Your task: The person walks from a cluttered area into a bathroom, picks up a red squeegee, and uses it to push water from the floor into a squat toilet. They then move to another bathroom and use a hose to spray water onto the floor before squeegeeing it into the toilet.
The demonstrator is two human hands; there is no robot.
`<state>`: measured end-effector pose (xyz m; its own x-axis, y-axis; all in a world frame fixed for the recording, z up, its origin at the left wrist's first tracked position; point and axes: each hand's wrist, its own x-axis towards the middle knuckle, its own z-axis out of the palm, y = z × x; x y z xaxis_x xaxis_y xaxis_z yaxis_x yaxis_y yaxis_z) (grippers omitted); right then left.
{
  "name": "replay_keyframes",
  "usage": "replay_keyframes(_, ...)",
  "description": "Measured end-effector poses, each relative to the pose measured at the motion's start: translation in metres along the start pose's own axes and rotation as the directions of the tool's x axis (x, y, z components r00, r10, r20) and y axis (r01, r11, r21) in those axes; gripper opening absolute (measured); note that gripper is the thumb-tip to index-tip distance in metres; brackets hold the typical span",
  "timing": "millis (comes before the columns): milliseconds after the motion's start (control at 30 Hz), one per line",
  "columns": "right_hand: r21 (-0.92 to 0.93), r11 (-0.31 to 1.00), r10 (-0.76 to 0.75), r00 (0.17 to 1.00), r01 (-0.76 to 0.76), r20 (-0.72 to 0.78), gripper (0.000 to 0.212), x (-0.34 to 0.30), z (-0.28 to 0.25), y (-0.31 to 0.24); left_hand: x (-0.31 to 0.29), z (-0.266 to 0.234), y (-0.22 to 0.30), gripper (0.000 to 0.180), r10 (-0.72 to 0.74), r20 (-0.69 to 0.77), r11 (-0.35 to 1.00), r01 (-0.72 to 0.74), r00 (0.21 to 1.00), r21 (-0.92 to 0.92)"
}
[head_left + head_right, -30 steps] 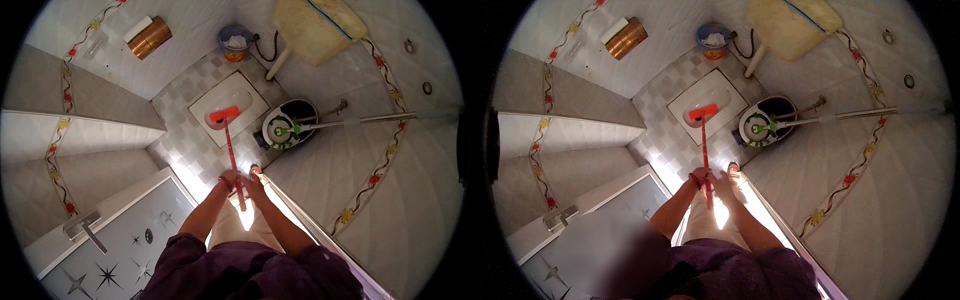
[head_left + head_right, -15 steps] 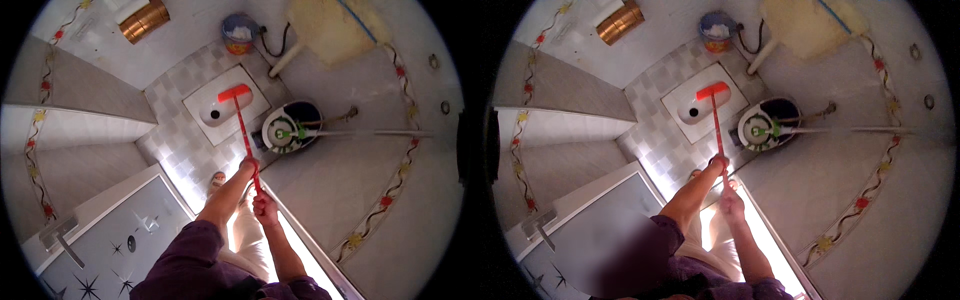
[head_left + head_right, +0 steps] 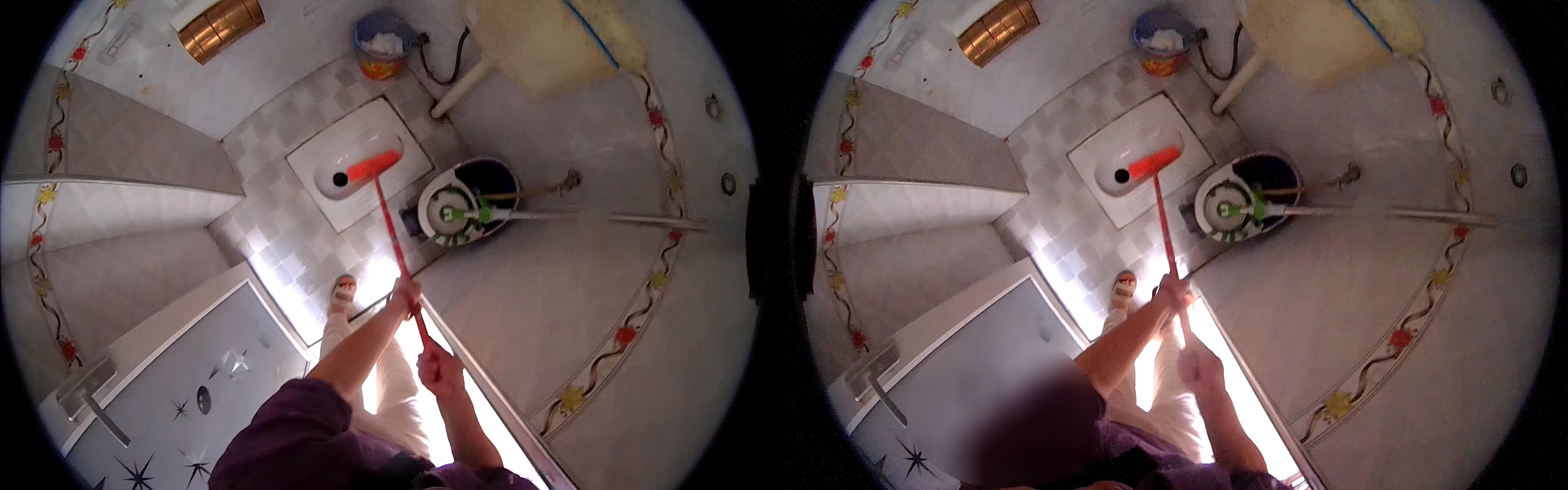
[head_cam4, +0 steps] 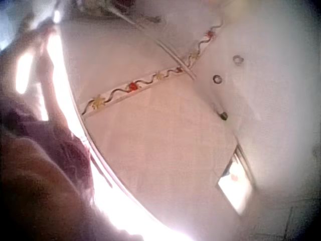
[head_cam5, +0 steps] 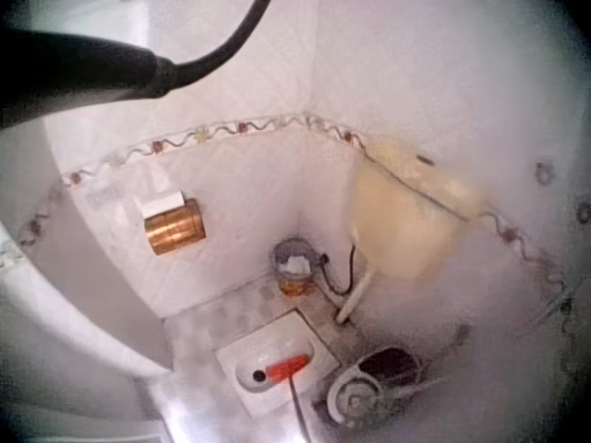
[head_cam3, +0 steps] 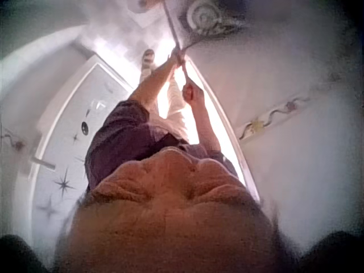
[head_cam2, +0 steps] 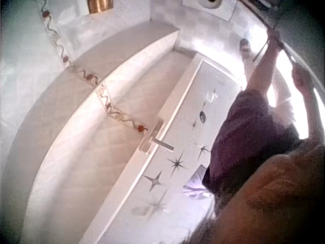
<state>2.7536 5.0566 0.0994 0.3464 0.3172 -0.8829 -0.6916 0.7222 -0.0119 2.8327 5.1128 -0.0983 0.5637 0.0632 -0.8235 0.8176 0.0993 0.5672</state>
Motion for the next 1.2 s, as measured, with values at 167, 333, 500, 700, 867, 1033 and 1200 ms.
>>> replay_keyframes(167, 0.020, 0.996, -0.082, 0.995, 0.083, -0.054, 0.005, 0.047, 0.050, -0.037, 0.044, -0.019, 0.074, 0.016, -0.440, 0.094, 0.895, 0.444, 0.893, -0.038)
replay_keyframes(333, -0.040, 0.999, -0.037, 0.999, 0.035, -0.033, 0.036, -0.018, 0.053, -0.017, -0.002, -0.001, 0.023, 0.010, -0.310, 0.095, 0.892, 0.324, 0.946, -0.315)
replay_keyframes(500, -0.037, 0.995, -0.093, 0.986, 0.089, -0.136, 0.008, 0.033, 0.109, -0.076, 0.054, -0.018, 0.131, 0.018, -0.336, 0.193, 0.908, 0.371, 0.922, -0.194)
replay_keyframes(700, -0.254, 0.961, -0.170, 0.961, 0.113, -0.218, 0.005, -0.012, 0.138, -0.066, 0.001, -0.015, 0.114, 0.013, -0.291, 0.220, 0.855, 0.356, 0.931, -0.376)
replay_keyframes(867, -0.183, 0.982, -0.094, 0.973, 0.055, -0.213, 0.005, 0.009, 0.152, -0.089, 0.029, -0.026, 0.143, 0.016, -0.198, 0.397, 0.784, 0.388, 0.896, -0.485)
replay_keyframes(1033, -0.064, 0.997, 0.043, 0.988, -0.052, -0.145, 0.006, -0.006, 0.143, -0.070, 0.008, -0.025, 0.128, 0.024, -0.193, 0.277, 0.858, 0.299, 0.941, -0.418)
replay_keyframes(1200, -0.102, 0.991, 0.081, 0.992, -0.090, -0.096, 0.010, 0.040, 0.139, -0.093, 0.042, -0.039, 0.159, 0.017, -0.329, 0.321, 0.746, 0.453, 0.888, -0.488)
